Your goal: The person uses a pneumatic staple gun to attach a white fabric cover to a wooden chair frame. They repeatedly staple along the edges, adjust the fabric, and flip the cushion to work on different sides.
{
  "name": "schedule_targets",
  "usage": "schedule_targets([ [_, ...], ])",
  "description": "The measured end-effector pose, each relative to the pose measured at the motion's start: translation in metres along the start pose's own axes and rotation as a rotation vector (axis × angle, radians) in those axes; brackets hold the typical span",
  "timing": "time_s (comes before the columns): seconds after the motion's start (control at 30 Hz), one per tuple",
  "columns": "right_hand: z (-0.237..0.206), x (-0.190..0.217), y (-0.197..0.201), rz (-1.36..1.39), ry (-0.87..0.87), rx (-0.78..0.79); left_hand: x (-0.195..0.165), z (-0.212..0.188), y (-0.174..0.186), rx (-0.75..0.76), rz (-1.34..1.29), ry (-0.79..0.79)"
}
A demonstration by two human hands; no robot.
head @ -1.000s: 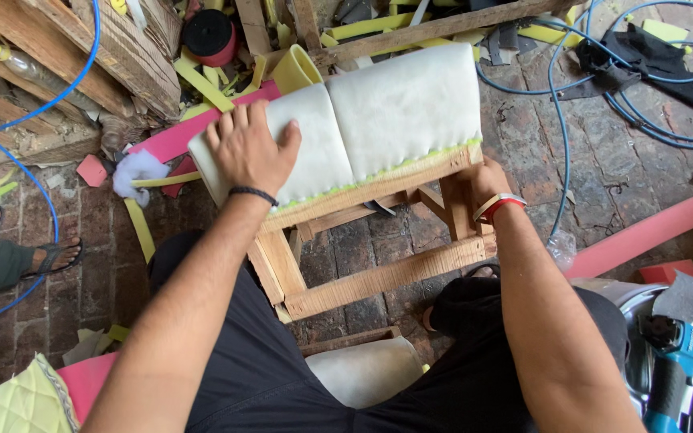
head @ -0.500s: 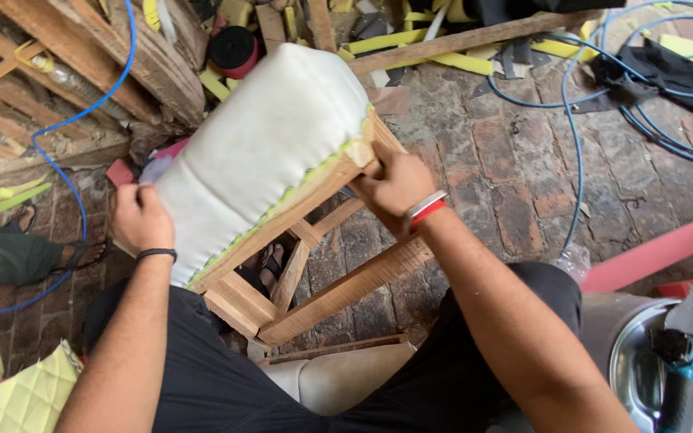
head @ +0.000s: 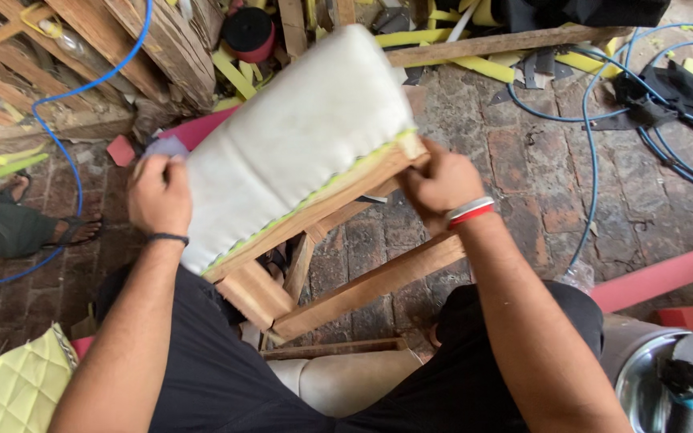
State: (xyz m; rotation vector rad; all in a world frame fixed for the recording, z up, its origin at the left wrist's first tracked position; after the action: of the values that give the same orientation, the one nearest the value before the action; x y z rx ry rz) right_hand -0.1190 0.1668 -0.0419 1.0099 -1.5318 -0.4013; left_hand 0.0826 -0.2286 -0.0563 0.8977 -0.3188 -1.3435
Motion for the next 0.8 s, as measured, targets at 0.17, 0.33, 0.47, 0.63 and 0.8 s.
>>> schedule_targets([
  [0.17, 0.027, -0.098, 0.018, 0.388, -0.481, 0.022, -0.096, 0.020, -0.034, 0.144, -0.095, -0.285],
  [0.33, 0.030, -0.159, 0.023, 0.406, -0.639, -0.039, -0.139, 0.000, -0.064, -0.026, -0.142, -0.285],
  [0.47, 0.027, -0.167, 0.022, 0.113, -0.611, -0.066, -0.106, -0.008, -0.076, -0.137, -0.819, 0.441],
  [0.63, 0.019, -0.155, 0.032, -0.043, -0.584, 0.001, -0.092, -0.002, -0.077, 0.088, -1.133, 0.559],
  [0.8, -0.010, -0.142, 0.055, -0.583, -0.535, 0.288, -0.103, 0.012, -0.064, 0.190, -1.154, 0.430],
])
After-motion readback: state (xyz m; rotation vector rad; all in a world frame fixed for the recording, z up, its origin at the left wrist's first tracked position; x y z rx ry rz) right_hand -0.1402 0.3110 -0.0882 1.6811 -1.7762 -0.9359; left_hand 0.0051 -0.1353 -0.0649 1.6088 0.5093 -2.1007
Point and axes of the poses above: each hand's wrist, its own z-axis towards the middle knuckle, its own y-axis out of the back of the hand, x = y × z, the point moved 1 cm from there along z, towards the middle knuckle, and after that the axes turned 15 degrees about -y, right-handed, at the moved point
